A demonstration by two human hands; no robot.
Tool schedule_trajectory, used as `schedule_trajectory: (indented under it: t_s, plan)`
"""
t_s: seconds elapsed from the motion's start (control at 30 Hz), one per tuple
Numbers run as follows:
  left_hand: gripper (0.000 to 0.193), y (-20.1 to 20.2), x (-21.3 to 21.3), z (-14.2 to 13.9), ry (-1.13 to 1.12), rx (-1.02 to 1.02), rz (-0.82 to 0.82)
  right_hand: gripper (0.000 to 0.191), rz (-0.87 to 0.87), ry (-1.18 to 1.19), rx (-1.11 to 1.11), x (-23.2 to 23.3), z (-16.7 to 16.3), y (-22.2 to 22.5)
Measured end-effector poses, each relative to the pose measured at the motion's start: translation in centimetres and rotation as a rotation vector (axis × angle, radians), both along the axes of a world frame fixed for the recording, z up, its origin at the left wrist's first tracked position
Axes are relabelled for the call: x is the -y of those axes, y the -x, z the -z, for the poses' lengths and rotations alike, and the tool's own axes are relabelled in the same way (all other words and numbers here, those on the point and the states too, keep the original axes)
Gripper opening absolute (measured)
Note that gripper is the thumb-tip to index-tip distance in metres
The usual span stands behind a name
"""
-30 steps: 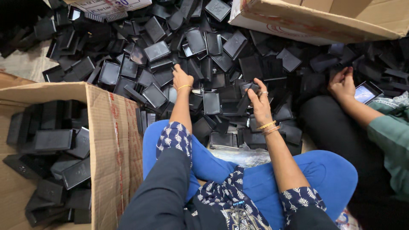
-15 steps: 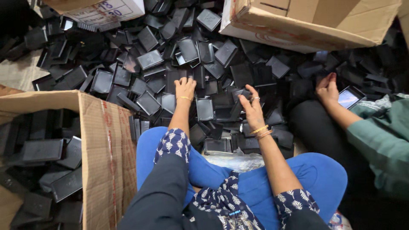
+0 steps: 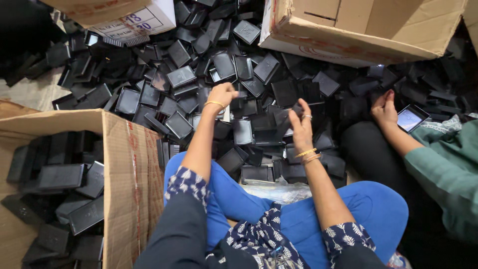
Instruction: The person sits on the floor among a large pile of black plastic boxes and sorts them one at a time, placing them into cardboard cartons positioned around them. Other people nearby sort the same parts into their own boxes.
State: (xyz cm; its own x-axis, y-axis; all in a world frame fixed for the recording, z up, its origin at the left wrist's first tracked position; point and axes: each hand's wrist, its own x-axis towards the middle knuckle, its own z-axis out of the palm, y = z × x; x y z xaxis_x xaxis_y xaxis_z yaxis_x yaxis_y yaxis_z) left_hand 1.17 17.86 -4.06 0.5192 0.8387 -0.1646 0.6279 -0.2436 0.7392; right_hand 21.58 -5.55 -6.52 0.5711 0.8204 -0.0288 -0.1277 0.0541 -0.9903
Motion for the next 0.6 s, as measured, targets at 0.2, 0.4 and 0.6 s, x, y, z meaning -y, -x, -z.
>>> schedule_trajectory:
  t_s: [0.2,0.4,0.6]
  plan:
    - [0.019,1.6,5.4,-0.4,0.758,0.802,0.297,0.057,-0.285,-0.071,-0.368,0.2,-0.5,1.4]
    - [0.038,-2.9,11.7,2.5,-0.183,0.545,-0.166,0.050,-0.487,0.158,-0.830,1.2,0.1,4.1]
    - [0.039,-3.5,15.8,2.5,-0.181,0.514,-0.058,0.042,-0.375,-0.007,-0.607,0.8,0.8,3.2]
